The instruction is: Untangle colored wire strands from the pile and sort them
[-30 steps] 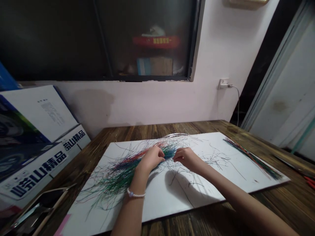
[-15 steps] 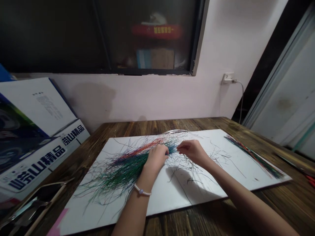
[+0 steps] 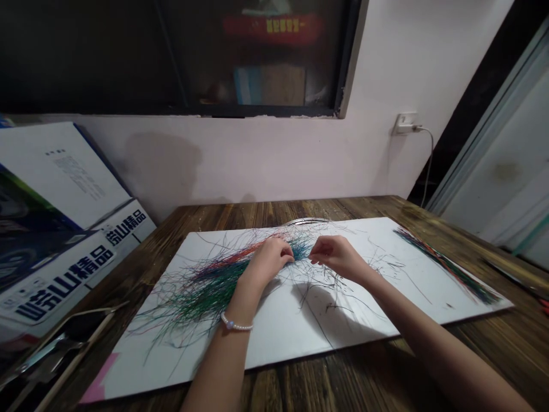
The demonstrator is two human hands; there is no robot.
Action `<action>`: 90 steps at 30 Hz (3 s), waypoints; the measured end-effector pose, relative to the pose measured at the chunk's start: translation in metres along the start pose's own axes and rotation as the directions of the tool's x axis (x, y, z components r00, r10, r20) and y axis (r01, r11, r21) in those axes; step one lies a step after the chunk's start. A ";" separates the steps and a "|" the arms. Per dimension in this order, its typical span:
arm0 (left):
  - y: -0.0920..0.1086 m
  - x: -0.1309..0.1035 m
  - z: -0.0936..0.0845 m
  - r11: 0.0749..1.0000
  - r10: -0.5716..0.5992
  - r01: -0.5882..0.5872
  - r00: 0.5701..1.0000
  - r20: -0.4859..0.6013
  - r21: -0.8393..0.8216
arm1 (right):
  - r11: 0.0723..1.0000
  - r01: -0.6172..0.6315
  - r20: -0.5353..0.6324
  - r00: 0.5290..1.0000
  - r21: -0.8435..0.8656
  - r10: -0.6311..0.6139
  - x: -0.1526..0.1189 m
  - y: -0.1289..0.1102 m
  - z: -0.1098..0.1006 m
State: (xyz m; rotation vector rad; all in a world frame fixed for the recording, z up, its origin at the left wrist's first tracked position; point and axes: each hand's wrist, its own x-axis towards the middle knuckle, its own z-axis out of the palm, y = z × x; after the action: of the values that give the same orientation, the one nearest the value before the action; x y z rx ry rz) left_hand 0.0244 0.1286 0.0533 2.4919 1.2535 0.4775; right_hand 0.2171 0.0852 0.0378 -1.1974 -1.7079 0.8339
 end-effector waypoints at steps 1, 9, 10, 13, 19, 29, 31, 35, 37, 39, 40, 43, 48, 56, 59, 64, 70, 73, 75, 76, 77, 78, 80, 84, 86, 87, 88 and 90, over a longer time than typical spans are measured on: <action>0.000 0.000 -0.002 1.000 0.011 -0.012 0.999 -0.032 -0.025 | 1.000 0.009 -0.014 1.000 0.006 -0.009 0.000 0.000 0.000; 0.006 0.000 -0.006 0.982 0.022 -0.046 0.991 -0.130 -0.182 | 0.991 0.130 -0.144 0.982 0.044 -0.123 -0.001 -0.001 0.004; 0.007 0.000 -0.006 0.979 0.020 -0.046 0.991 -0.131 -0.198 | 0.989 0.145 -0.163 0.977 0.040 -0.136 -0.001 -0.001 0.004; 0.010 0.001 -0.004 0.968 0.018 -0.048 0.992 -0.124 -0.247 | 0.984 0.180 -0.213 0.962 0.019 -0.172 -0.002 -0.002 0.004; 0.018 0.003 0.000 0.946 -0.005 -0.030 0.994 -0.106 -0.322 | 0.976 0.219 -0.254 0.943 -0.014 -0.216 -0.003 -0.004 0.003; 0.023 0.002 -0.001 0.943 -0.020 -0.013 0.995 -0.096 -0.334 | 0.974 0.220 -0.260 0.944 0.049 -0.200 -0.003 -0.005 0.005; 0.023 0.002 -0.001 0.945 -0.025 -0.006 0.996 -0.090 -0.326 | 0.975 0.222 -0.262 0.943 0.030 -0.207 -0.004 -0.007 0.004; 0.026 0.002 -0.001 0.952 -0.023 -0.003 0.996 -0.081 -0.306 | 0.970 0.243 -0.281 0.931 0.002 -0.233 -0.005 -0.009 0.004; 0.027 0.002 -0.001 0.957 -0.019 -0.003 0.997 -0.073 -0.290 | 0.967 0.254 -0.310 0.920 0.009 -0.239 -0.006 -0.010 0.004; 0.025 0.001 -0.001 0.963 -0.016 -0.002 0.998 -0.066 -0.271 | 0.965 0.262 -0.352 0.905 0.023 -0.238 -0.005 -0.011 0.005; 0.024 0.001 -0.001 0.965 -0.015 -0.002 0.998 -0.063 -0.261 | 0.964 0.265 -0.378 0.896 0.032 -0.234 -0.005 -0.011 0.004; 0.019 0.000 -0.001 0.973 -0.018 0.004 0.998 -0.059 -0.230 | 0.961 0.268 -0.463 0.862 0.067 -0.208 -0.004 -0.012 0.001; 0.012 0.001 0.003 0.986 -0.048 0.041 0.998 -0.044 -0.163 | 0.956 0.268 -0.531 0.831 0.117 -0.168 -0.002 -0.012 -0.005; 0.003 0.002 0.016 0.989 -0.149 0.149 0.989 0.000 0.012 | 0.953 0.285 -0.568 0.804 0.108 -0.176 -0.004 -0.019 -0.003; 0.001 0.002 0.015 0.987 -0.157 0.156 0.988 0.010 0.046 | 0.948 0.309 -0.591 0.780 0.079 -0.205 -0.007 -0.024 -0.005; -0.001 0.001 0.012 0.986 -0.157 0.157 0.988 0.000 0.057 | 0.937 0.349 -0.640 0.724 0.019 -0.257 -0.010 -0.030 -0.011; -0.007 0.000 0.010 0.989 -0.147 0.148 0.988 -0.040 0.007 | 0.927 0.370 -0.691 0.655 -0.061 -0.307 -0.011 -0.031 -0.019; -0.009 -0.001 0.009 0.991 -0.126 0.125 0.991 -0.046 -0.038 | 0.929 0.366 -0.707 0.644 -0.051 -0.293 -0.009 -0.030 -0.021; -0.010 -0.002 0.007 0.991 -0.117 0.114 0.992 -0.048 -0.064 | 0.931 0.365 -0.720 0.648 0.006 -0.249 -0.007 -0.028 -0.022; -0.010 -0.002 0.006 0.991 -0.114 0.110 0.992 -0.046 -0.075 | 0.930 0.366 -0.722 0.654 0.043 -0.224 -0.006 -0.026 -0.023; -0.010 -0.003 0.005 0.991 -0.110 0.106 0.993 -0.042 -0.085 | 0.927 0.366 -0.721 0.663 0.079 -0.201 -0.005 -0.025 -0.024; -0.011 -0.004 0.003 0.990 -0.105 0.102 0.994 -0.036 -0.093 | 0.924 0.365 -0.717 0.673 0.110 -0.180 -0.003 -0.023 -0.025; -0.011 -0.006 0.001 0.990 -0.094 0.091 0.995 -0.021 -0.106 | 0.921 0.358 -0.710 0.689 0.154 -0.149 -0.001 -0.021 -0.027; -0.013 -0.008 -0.002 0.992 -0.076 0.074 0.997 -0.016 -0.106 | 0.917 0.328 -0.693 0.716 0.226 -0.085 0.001 -0.017 -0.028; -0.015 -0.008 -0.002 0.992 -0.078 0.074 0.996 -0.039 -0.104 | 0.913 0.315 -0.684 0.727 0.259 -0.057 0.002 -0.014 -0.029; -0.016 -0.008 -0.002 0.992 -0.082 0.075 0.995 -0.060 -0.105 | 0.910 0.310 -0.681 0.731 0.277 -0.042 0.003 -0.012 -0.029; -0.016 -0.007 -0.002 0.991 -0.086 0.077 0.993 -0.083 -0.107 | 0.905 0.307 -0.680 0.733 0.294 -0.028 0.004 -0.010 -0.030; -0.018 -0.006 -0.003 0.990 -0.097 0.082 0.986 -0.133 -0.116 | 0.896 0.305 -0.690 0.724 0.322 0.002 0.008 -0.004 -0.032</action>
State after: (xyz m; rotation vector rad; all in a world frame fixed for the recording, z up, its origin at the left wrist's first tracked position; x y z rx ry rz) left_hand 0.0068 0.1341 0.0470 2.3339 1.3452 0.6876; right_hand 0.2436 0.0926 0.0564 -0.8813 -0.9383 0.5156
